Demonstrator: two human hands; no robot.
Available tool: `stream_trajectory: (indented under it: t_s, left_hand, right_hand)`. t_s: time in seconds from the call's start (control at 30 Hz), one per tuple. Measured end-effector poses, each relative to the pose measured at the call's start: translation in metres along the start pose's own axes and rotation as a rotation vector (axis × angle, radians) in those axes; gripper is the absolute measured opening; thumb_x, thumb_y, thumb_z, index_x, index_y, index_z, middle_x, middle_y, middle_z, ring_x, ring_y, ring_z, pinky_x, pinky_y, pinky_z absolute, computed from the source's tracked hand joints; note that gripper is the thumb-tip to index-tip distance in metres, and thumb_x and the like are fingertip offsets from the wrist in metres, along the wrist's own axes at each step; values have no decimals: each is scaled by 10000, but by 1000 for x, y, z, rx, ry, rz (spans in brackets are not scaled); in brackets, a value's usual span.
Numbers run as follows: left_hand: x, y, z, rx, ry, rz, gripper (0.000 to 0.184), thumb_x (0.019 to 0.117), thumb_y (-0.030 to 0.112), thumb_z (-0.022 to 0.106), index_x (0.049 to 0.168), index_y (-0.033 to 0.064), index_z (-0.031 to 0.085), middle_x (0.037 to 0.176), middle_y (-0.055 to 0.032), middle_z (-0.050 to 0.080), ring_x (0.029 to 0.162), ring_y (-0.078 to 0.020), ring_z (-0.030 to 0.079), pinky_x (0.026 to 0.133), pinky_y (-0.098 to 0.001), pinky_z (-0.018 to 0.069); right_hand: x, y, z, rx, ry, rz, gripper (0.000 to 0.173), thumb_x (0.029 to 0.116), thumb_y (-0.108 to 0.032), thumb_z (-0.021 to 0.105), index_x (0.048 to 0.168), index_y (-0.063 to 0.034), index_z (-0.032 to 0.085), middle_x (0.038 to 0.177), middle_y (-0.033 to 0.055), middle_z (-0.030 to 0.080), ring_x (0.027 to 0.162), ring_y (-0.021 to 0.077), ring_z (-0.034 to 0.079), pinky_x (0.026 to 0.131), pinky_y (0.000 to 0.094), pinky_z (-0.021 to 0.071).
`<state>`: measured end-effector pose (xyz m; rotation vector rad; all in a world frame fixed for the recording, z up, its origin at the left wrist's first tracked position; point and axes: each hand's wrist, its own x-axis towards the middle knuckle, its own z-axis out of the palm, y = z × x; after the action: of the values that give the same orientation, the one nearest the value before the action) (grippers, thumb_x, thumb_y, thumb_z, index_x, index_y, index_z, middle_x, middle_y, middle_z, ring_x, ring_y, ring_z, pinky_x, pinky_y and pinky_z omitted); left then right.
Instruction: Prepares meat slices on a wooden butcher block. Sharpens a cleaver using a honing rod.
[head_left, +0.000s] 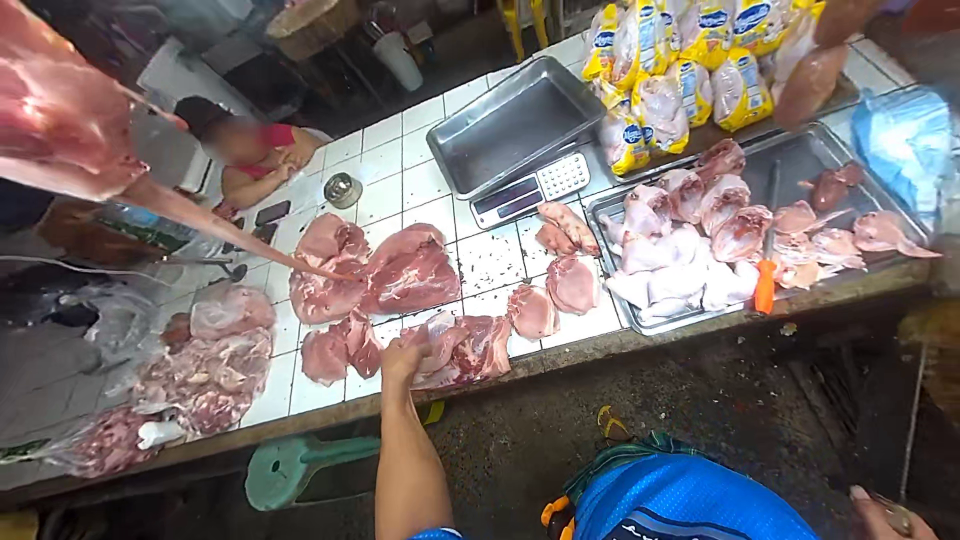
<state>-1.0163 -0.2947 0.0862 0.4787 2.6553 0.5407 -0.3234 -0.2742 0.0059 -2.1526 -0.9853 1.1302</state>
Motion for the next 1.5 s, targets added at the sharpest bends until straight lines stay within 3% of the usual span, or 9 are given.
stream_trajectory:
  t_s: [0.27, 0.4, 0.53, 0.7, 0.87, 0.97, 1.03, 1.17, 1.5]
  left_hand:
    - [-87, 47, 23, -149, 241, 107, 487, 836, 146, 786, 1228, -71, 595, 1137, -289, 649, 1075, -409, 630, 935, -605, 491]
    - [-190, 112, 48, -66, 135, 327, 470, 872, 191, 748, 1257, -40, 612, 1147, -270, 662, 1043, -381, 651, 912, -605, 514]
    - [-329, 224, 145, -33, -217, 678, 351, 880, 112, 696, 1189, -29, 609, 1048, -185, 656, 924, -252, 633, 827, -514, 528]
    - [-497, 346, 299, 10, -479, 1220, 348, 865, 152, 795, 1120, -27, 640, 964, -225, 679, 879, -370, 674, 794, -617, 550]
    - [-622, 379, 423, 84, -544, 1865, 315, 891, 112, 748, 1175, 2, 670, 1257, -206, 654, 1210, -386, 611, 1059, -586, 478]
    - [-638, 349, 508, 405, -664, 2085, 370, 927, 70, 651, 1297, 68, 674, 1521, -132, 533, 1459, -351, 431, 1188, -577, 347]
    - [-635, 333, 536, 465, -820, 2019, 358, 915, 95, 656, 1271, 111, 694, 1625, -77, 417, 1551, -307, 281, 1232, -528, 307]
    - [-633, 336, 536, 43, -719, 1723, 302, 923, 192, 669, 1172, 23, 699, 1324, -164, 632, 1271, -330, 581, 1064, -510, 491]
    - [-625, 337, 570, 136, -787, 1972, 278, 988, 242, 566, 1146, 116, 757, 1302, -116, 675, 1244, -328, 605, 1052, -468, 494]
  right_hand:
    - [6, 66, -74, 52, 50, -13, 461, 1037, -304, 593, 1233, 112, 579, 830, 96, 606, 610, 46, 563, 626, 267, 539]
    - [10, 115, -134, 57, 66, 91, 577, 1024, -353, 627, 1385, 86, 531, 1089, 298, 666, 823, 348, 683, 777, 561, 576]
    - [23, 157, -194, 110, 181, 140, 530, 1014, -375, 647, 1333, 45, 595, 989, 267, 692, 764, 375, 690, 744, 594, 581]
    - [42, 192, -253, 147, 223, 166, 481, 1022, -416, 617, 1256, 4, 631, 861, 179, 676, 673, 290, 663, 681, 526, 584]
    - [46, 213, -279, 212, 274, 230, 450, 1017, -426, 636, 1247, -40, 642, 780, 117, 646, 587, 219, 618, 594, 440, 564]
    - [41, 217, -280, 254, 250, 292, 446, 1027, -426, 624, 1242, -35, 632, 753, 110, 632, 567, 211, 607, 574, 419, 555]
    - [37, 217, -282, 279, 233, 317, 451, 1030, -421, 619, 1258, -32, 622, 751, 115, 628, 556, 210, 602, 559, 411, 556]
    - [28, 208, -289, 261, 217, 358, 454, 1028, -430, 618, 1275, -49, 601, 766, 122, 630, 573, 229, 621, 586, 433, 575]
    - [97, 62, -330, -90, -18, 245, 566, 1025, -599, 509, 1279, -104, 613, 899, 116, 671, 707, 252, 664, 699, 473, 576]
